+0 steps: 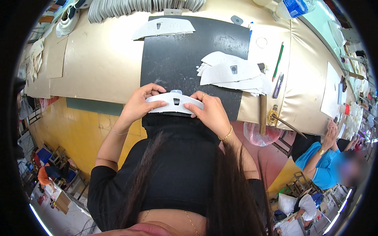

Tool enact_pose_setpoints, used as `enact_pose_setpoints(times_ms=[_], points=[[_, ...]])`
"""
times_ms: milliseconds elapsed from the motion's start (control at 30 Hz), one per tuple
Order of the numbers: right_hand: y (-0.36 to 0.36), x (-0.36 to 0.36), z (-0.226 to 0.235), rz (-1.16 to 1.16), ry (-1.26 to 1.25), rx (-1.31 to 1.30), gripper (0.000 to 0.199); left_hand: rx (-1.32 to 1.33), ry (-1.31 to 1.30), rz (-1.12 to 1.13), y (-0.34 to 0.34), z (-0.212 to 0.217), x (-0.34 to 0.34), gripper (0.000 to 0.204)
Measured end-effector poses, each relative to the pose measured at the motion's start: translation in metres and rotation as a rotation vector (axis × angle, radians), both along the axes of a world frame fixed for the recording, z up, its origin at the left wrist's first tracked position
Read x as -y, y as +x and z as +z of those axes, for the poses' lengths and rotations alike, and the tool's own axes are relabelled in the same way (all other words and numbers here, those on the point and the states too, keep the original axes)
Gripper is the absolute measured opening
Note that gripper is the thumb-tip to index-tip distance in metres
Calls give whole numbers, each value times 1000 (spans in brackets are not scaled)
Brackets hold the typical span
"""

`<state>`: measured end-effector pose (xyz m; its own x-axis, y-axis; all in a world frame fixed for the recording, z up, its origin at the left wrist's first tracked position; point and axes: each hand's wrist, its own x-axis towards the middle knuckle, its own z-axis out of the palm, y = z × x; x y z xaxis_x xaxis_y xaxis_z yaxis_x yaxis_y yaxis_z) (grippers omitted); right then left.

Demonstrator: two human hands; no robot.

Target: The person repeatedly picks up white mask-like components and aligns them on a black cutting mat, then places them into a stack. The hands handle the components one at a time, adjusting their position before stacking.

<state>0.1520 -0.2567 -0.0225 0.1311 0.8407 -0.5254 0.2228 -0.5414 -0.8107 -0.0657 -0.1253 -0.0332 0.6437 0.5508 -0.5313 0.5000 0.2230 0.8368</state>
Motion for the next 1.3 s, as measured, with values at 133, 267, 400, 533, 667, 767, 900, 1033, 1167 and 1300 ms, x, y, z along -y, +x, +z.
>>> enact_pose_setpoints(times_ms=[133,267,400,533,667,767,900,1033,1167,1300], points=[[1,-11,1,46,6,77,28,-44,113,28,1,-1,2,33],[0,-13,-3,68,20,126,27,-47,225,55,3,3,5,32],[-3,-15,-6,66,8,160,26,-85,232,58,3,1,5,32],[-4,-16,-5,78,18,185,26,-78,242,75,2,-3,7,31],[-3,-17,-5,87,0,197,26,-97,243,72,4,-1,6,32],[-3,-17,-5,87,-10,196,26,-68,263,78,4,-6,7,32],[-3,-18,-4,81,-20,194,26,-81,276,67,5,-4,7,31],[-3,-18,-5,80,-25,192,26,-112,257,58,6,-3,6,31],[-3,-20,-2,90,-31,192,24,-105,254,59,5,-3,6,31],[-3,-19,-3,85,-24,193,24,-109,266,46,5,-4,6,31]])
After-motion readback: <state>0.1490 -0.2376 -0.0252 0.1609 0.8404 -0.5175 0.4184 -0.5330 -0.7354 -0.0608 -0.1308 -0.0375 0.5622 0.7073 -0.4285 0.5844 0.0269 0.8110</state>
